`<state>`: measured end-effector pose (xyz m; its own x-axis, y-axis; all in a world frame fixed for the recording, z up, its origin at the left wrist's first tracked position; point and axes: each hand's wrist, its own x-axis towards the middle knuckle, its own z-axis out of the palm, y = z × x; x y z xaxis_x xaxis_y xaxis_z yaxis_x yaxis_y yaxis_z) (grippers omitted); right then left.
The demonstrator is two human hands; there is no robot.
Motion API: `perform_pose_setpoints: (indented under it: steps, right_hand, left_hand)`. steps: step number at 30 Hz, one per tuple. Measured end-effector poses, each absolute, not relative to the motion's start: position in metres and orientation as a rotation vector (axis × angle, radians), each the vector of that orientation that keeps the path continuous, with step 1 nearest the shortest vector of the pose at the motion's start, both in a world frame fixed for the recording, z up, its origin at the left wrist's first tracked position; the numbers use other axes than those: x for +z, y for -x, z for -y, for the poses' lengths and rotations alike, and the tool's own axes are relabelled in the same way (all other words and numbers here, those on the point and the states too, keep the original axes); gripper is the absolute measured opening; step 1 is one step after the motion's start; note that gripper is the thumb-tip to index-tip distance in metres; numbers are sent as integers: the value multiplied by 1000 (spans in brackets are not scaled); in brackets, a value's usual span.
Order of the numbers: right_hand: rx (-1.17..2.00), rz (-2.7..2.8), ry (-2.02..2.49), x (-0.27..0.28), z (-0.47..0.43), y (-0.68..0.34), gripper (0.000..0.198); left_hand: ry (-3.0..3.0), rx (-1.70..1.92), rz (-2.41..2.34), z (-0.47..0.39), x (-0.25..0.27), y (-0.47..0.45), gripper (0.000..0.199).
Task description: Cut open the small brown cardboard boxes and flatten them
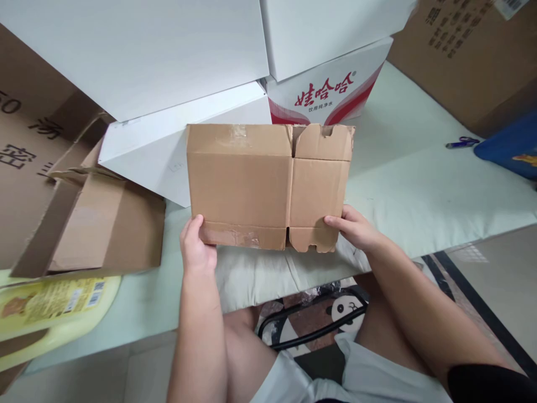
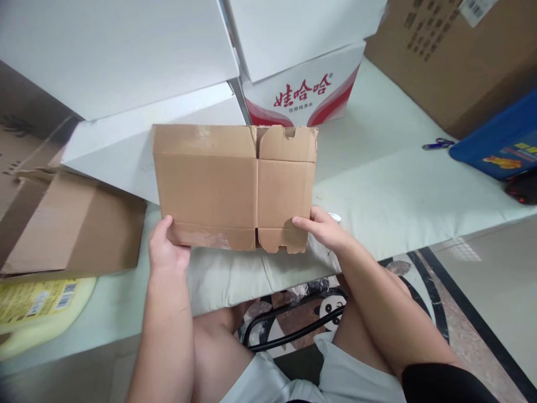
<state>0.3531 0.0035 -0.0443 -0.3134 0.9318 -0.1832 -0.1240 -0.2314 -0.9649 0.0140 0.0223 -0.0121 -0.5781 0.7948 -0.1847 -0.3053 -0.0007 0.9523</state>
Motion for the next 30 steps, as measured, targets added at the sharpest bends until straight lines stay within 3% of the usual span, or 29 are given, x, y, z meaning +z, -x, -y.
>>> perform_pose_setpoints:
  steps: [13, 23, 30]
  right_hand:
    - [1626, 1209, 1124, -46, -4, -354, 57]
    - [1535, 1305, 1068, -45, -4, -357, 51]
    - [1502, 1395, 1045, -37, -2, -359, 43]
  left_hand:
    - [-654, 1744, -1459, -24, -10, -11, 49]
    - [-799, 1806, -1352, -21, -9, -9, 59]
    - [-789, 1901, -1247, -18, -2, -14, 56]
